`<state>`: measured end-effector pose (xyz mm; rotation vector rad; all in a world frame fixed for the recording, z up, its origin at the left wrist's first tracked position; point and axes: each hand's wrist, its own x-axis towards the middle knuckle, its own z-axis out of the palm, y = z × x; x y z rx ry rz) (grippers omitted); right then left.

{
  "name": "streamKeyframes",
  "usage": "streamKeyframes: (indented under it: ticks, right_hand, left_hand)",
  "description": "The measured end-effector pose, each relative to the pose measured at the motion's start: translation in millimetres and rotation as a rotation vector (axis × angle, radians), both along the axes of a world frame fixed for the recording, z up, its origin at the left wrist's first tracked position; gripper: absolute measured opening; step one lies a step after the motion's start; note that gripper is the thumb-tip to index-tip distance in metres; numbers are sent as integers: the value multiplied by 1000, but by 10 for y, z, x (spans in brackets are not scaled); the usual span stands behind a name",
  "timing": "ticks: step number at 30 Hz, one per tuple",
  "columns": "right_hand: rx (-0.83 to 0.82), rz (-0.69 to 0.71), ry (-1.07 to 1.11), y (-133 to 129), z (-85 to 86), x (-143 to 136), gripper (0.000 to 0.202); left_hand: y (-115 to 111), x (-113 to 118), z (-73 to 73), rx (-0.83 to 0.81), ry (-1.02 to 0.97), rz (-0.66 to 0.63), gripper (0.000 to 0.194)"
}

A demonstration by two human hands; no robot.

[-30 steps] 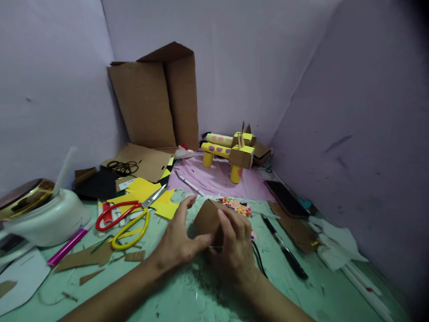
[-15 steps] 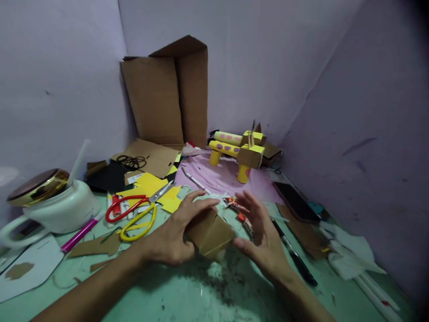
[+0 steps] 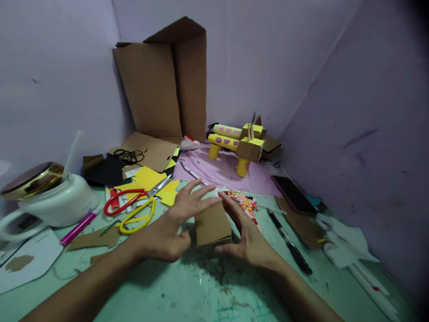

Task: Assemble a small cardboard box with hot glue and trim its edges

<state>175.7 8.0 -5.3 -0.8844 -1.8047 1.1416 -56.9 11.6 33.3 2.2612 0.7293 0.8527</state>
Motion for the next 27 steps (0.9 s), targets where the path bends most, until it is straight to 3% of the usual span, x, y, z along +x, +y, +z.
streamKeyframes:
  ticks: [6, 10, 14, 18, 21, 23, 25, 27]
  right_hand:
    - [-42, -140, 169, 43, -53, -9, 89]
    - [70, -153, 18, 24, -62, 7, 92]
    - [272, -256, -156, -50, -82, 15, 100]
    - [268, -296, -121, -108, -89, -17, 116]
    - [285, -432, -3, -106, -27, 18, 121]
    - [365, -571, 125, -94, 33, 71, 110]
    - [407, -694, 210, -86, 79, 115, 86]
    - [322, -682, 152, -87, 92, 125, 55]
  left_hand:
    - [-16, 18, -114, -415, -44, 90, 104]
    - [-18, 135, -227, -418, -126, 215, 96]
    - [-14, 197, -282, -412, -203, 204, 108]
    - [-22, 230, -269, -441, -197, 196, 117]
    - [-9, 218, -250, -457, -158, 262, 121]
    - [5, 197, -243, -476, -131, 293, 122]
    - [15, 180, -240, -497, -118, 291, 122]
    - [20, 172, -237, -516, -109, 283, 121]
